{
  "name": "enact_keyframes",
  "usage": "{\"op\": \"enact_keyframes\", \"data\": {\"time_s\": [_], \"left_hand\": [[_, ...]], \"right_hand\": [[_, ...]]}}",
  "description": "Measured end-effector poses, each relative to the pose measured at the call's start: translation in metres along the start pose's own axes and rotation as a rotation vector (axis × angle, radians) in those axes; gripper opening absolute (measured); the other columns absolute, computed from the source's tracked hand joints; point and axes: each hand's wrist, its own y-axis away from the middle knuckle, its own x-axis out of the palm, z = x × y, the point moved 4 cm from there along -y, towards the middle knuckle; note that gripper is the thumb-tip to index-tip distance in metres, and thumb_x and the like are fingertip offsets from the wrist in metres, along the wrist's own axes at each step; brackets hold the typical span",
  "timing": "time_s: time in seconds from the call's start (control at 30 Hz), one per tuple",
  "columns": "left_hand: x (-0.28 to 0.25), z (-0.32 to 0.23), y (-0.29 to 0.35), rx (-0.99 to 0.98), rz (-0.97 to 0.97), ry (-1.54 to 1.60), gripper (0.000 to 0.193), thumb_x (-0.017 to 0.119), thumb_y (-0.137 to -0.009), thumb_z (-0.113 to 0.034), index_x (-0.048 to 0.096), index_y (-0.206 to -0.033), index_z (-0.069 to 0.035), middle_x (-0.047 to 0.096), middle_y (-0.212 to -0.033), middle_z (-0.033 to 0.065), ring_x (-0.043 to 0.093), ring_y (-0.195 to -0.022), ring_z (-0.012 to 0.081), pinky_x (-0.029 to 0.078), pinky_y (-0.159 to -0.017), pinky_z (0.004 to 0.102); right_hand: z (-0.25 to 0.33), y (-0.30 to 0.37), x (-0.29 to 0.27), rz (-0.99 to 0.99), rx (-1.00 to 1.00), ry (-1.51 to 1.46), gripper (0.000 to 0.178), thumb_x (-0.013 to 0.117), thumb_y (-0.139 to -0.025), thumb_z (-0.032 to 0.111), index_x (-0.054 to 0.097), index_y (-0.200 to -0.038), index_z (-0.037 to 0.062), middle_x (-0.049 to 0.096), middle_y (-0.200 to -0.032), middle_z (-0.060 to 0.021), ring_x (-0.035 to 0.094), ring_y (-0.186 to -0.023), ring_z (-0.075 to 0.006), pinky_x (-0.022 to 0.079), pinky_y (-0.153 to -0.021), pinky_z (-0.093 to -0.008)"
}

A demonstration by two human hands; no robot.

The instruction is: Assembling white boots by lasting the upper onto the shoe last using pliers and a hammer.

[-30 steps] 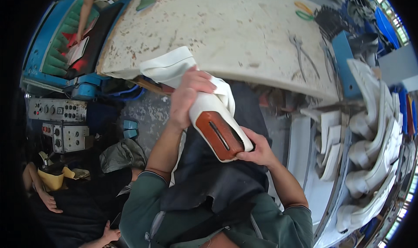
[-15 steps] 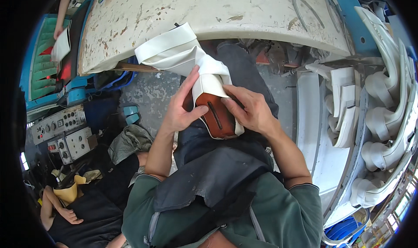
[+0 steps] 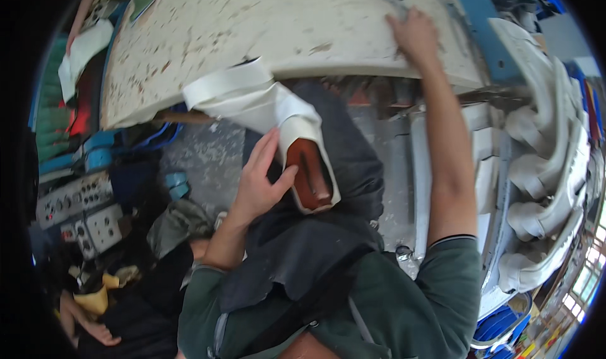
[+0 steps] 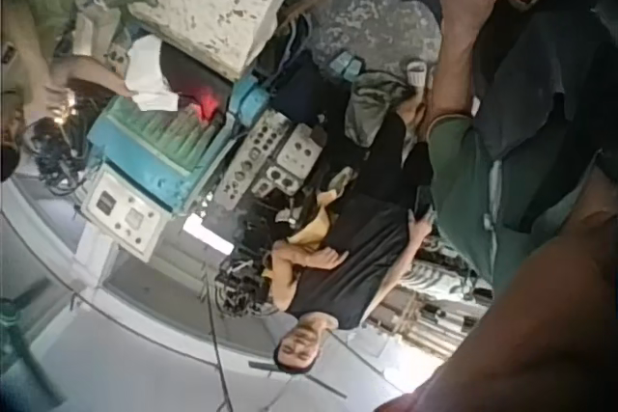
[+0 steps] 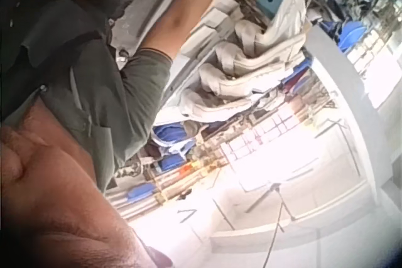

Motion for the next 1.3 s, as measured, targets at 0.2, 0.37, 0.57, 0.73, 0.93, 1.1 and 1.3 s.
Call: {"op": "enact_keyframes", "data": {"time_s": [0.2, 0.37, 0.57, 0.73, 0.93, 1.1, 1.3], "left_hand": [[-0.016, 0.015, -0.015, 0.2, 0.291, 0.036, 0.056, 0.064, -0.083, -0.014, 0.044, -0.129, 0.012, 0.045, -0.133, 0.0306, 0.051, -0.12, 0.0417, 0.045, -0.099, 0.0404], [0.02, 0.032, 0.003, 0.053, 0.151, 0.252, 0.075, 0.065, -0.089, -0.033, 0.024, -0.139, 0.005, 0.021, -0.147, 0.0301, 0.034, -0.134, 0.0392, 0.034, -0.107, 0.0441], [0.023, 0.006, -0.027, 0.041, -0.025, 0.01, 0.066, 0.068, -0.086, -0.031, 0.039, -0.133, 0.006, 0.038, -0.14, 0.0296, 0.039, -0.128, 0.0478, 0.037, -0.104, 0.0487], [0.026, 0.01, -0.029, 0.039, -0.059, 0.152, 0.048, 0.067, -0.086, -0.019, 0.047, -0.124, 0.004, 0.045, -0.139, 0.0243, 0.036, -0.133, 0.0446, 0.032, -0.108, 0.0467], [0.026, 0.018, -0.031, 0.046, -0.021, 0.212, 0.047, 0.067, -0.084, -0.013, 0.048, -0.124, 0.003, 0.048, -0.137, 0.0232, 0.038, -0.133, 0.0425, 0.032, -0.108, 0.0448], [0.025, 0.032, -0.027, -0.002, -0.02, 0.278, 0.048, 0.064, -0.087, -0.011, 0.046, -0.13, 0.003, 0.045, -0.14, 0.0209, 0.039, -0.133, 0.0339, 0.03, -0.11, 0.0416], [0.019, 0.047, -0.028, -0.012, -0.022, 0.36, 0.049, 0.069, -0.082, -0.011, 0.049, -0.126, 0.0, 0.048, -0.138, 0.0204, 0.038, -0.135, 0.038, 0.03, -0.11, 0.0454]], "right_hand": [[-0.031, 0.0, 0.002, 0.225, 0.102, -0.558, 0.051, 0.053, -0.092, 0.044, 0.06, -0.12, 0.0016, 0.066, -0.092, -0.017, 0.063, -0.092, -0.0237, 0.05, -0.081, -0.0379], [0.006, 0.121, -0.075, 0.543, 0.601, -1.47, 0.047, 0.043, -0.098, 0.046, 0.057, -0.108, 0.0025, 0.058, -0.07, -0.0061, 0.057, -0.057, -0.0161, 0.045, -0.06, -0.0277], [0.065, 0.219, -0.091, 1.226, 0.56, -1.585, 0.028, 0.05, -0.098, 0.031, 0.054, -0.107, 0.0045, 0.063, -0.074, -0.0082, 0.062, -0.059, -0.0156, 0.045, -0.045, -0.0236], [0.092, 0.233, -0.103, 1.525, 0.538, -1.903, 0.038, 0.05, -0.098, 0.023, 0.046, -0.125, -0.0027, 0.067, -0.095, -0.0158, 0.069, -0.09, -0.0255, 0.06, -0.058, -0.0351], [0.095, 0.214, -0.093, 1.567, 0.482, -1.72, 0.034, 0.052, -0.098, 0.028, 0.051, -0.115, -0.0012, 0.066, -0.087, -0.0134, 0.068, -0.079, -0.024, 0.056, -0.053, -0.0342], [0.113, 0.214, -0.086, 1.134, 0.022, -1.144, 0.028, 0.058, -0.094, 0.028, 0.051, -0.094, 0.0002, 0.06, -0.067, -0.0175, 0.064, -0.061, -0.0316, 0.045, -0.046, -0.0391], [0.128, 0.234, -0.07, 0.787, -0.122, -1.065, 0.025, 0.061, -0.092, 0.022, 0.047, -0.087, 0.0028, 0.057, -0.061, -0.0178, 0.058, -0.054, -0.0392, 0.045, -0.047, -0.0433]]}}
